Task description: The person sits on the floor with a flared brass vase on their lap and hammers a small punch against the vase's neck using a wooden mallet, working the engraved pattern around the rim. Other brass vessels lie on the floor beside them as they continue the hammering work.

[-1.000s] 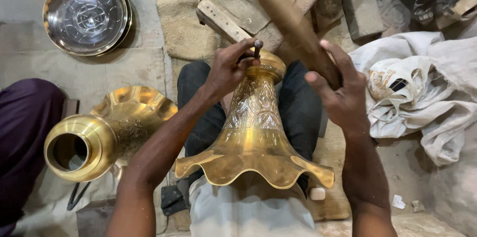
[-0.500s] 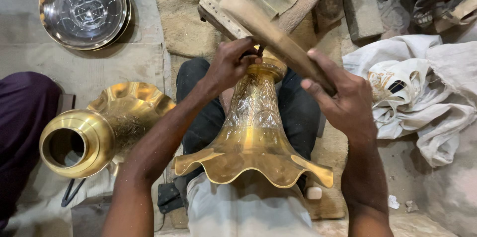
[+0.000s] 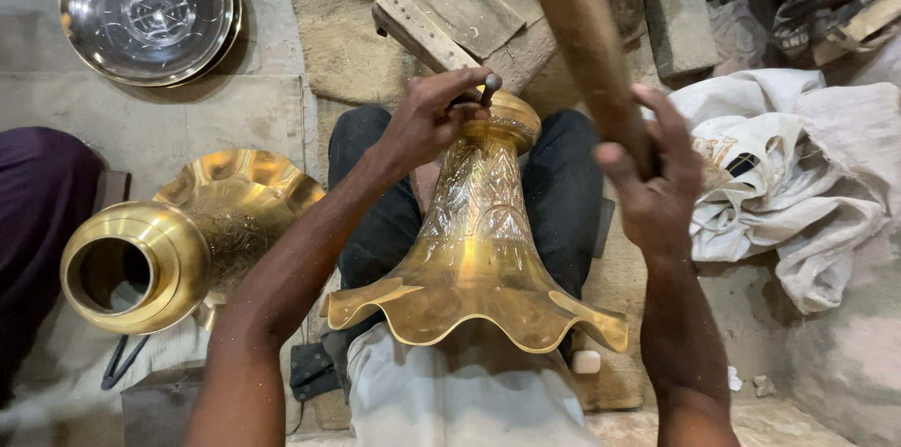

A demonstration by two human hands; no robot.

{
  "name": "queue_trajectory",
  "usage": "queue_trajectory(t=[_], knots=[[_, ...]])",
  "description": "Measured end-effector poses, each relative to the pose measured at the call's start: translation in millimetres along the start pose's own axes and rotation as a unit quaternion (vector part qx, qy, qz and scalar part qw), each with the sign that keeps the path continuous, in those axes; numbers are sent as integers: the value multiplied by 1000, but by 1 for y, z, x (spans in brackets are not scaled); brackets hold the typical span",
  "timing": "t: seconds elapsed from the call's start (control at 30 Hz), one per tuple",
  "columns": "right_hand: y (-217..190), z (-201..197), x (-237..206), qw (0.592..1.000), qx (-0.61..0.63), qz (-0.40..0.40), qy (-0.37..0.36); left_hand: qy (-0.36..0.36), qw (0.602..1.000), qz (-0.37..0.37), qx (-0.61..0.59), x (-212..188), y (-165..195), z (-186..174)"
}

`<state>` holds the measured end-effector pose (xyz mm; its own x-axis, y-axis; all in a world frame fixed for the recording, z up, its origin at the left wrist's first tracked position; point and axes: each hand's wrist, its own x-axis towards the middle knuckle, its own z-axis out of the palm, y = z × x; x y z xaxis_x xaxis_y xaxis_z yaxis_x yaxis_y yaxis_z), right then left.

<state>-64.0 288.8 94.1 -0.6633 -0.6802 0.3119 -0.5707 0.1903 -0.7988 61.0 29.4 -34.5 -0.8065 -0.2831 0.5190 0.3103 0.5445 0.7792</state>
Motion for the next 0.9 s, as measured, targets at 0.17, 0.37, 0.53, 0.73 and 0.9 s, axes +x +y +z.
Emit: queue_trajectory(t=[0.17, 0.37, 0.53, 0.73, 0.9], knots=[[-9, 1, 1, 996, -56, -50, -57, -18, 1000, -4, 21, 2, -5, -1], [-3, 3, -4, 988, -121, -75, -66, -19, 999, 29, -9, 4, -3, -2], [2, 5, -9, 994, -81, 26, -63, -34, 999, -6, -9, 3, -10, -3], [1, 11, -17, 995, -73, -62, -42, -39, 999, 29, -7, 3, -16, -5], [-3, 18, -23, 997, -12, -70, -27, -56, 998, 27, -19, 3, -16, -9]])
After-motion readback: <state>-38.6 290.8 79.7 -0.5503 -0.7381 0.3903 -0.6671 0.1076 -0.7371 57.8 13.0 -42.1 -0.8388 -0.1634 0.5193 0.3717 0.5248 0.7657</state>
